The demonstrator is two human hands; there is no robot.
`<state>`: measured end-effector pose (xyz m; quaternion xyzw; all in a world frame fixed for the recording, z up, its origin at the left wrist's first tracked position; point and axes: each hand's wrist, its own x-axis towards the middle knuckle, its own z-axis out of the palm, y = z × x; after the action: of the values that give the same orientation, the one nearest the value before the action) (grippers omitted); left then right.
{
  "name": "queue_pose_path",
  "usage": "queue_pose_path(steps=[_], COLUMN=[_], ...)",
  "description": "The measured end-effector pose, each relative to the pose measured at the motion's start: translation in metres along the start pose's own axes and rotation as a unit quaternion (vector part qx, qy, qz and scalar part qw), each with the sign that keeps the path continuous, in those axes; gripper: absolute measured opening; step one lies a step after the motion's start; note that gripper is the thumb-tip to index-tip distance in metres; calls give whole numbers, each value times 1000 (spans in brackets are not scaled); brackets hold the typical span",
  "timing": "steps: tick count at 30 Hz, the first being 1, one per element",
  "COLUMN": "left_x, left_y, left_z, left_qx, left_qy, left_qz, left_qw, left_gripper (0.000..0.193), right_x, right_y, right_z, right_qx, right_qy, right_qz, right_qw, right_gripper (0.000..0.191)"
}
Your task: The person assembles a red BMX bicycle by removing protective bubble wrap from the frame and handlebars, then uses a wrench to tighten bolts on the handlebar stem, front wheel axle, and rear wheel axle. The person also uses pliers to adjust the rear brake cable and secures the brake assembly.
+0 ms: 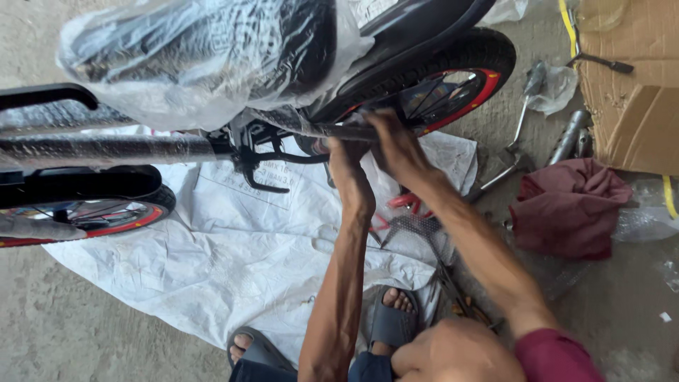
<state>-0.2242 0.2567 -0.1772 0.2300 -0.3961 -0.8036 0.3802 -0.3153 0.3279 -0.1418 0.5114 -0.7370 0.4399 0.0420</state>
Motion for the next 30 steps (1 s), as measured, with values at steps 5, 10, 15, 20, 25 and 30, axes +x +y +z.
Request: queue_pose_path(steps=[5, 10, 15, 20, 25, 30], left_x=[9, 22, 33, 33, 36, 38], left_y=[0, 1, 0, 5, 21, 10], left_z=[10, 4, 8, 23, 31, 35], left_qx=[34, -85, -44, -34, -87, -95], left_qy=[-46, -128, -93, -34, -21, 7], left_qz=[-83, -153, -159, -122, -178, -126], left_qw=[995, 976, 982, 991, 980, 987], left_gripper=[60, 56, 46, 38, 26, 25], right_x=[-6, 20, 34, 38, 41, 44], right_y=[-11, 4, 18, 15, 8, 8], right_z=[-44, -50, -63, -81, -94, -107], right_qx=[-31, -94, -213, -371, -431, -445], right_qy=[18, -126, -209, -248, -276, -385], right_qz=[-84, -172, -200, -266, -331, -293], right_qw=[996, 972, 933, 854, 793, 753], right_gripper=[47, 42, 37, 35, 42, 29])
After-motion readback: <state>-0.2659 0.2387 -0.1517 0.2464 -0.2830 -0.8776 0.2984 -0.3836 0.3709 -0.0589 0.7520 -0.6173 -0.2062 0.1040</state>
